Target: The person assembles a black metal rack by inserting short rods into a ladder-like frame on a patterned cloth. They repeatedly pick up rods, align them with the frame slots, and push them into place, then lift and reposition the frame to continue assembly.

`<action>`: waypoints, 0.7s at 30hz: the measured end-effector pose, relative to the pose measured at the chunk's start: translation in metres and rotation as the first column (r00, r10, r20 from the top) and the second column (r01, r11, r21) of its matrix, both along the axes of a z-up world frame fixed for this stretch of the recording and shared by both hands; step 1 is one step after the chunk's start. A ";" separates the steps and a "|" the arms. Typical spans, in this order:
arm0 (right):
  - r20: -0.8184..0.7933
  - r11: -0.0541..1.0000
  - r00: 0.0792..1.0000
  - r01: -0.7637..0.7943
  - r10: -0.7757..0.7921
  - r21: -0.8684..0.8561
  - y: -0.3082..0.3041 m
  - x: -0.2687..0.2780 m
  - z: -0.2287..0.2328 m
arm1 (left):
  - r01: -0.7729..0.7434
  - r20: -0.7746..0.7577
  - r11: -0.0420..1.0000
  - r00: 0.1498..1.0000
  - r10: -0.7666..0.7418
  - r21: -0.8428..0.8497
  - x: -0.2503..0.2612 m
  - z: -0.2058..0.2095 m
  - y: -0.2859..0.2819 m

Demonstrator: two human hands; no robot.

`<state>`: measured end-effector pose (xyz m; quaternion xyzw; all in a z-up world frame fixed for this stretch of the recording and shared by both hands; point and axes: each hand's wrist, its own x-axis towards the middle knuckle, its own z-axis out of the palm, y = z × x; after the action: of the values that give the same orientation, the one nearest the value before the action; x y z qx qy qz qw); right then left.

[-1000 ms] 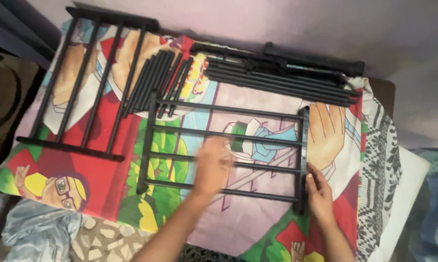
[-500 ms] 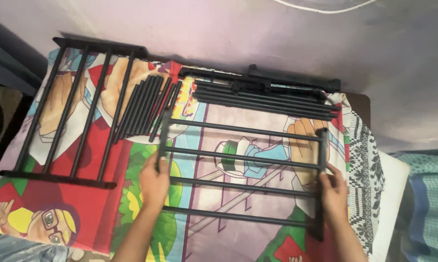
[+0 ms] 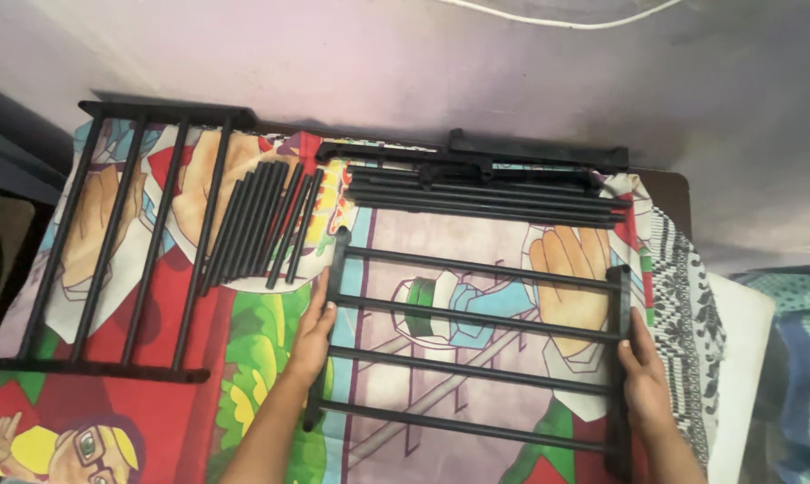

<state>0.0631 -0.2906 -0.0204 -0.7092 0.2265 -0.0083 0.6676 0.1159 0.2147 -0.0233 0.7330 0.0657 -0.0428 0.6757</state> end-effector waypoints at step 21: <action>0.088 0.994 0.992 0.091 -0.095 0.054 0.003 0.026 0.005 | -0.025 0.016 0.999 1.000 0.025 0.031 0.023 0.015 0.002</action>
<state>0.0892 -0.2878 -0.0152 -0.6797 0.2291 -0.0656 0.6937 0.1385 0.2172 -0.0082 0.7428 0.0703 -0.0277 0.6652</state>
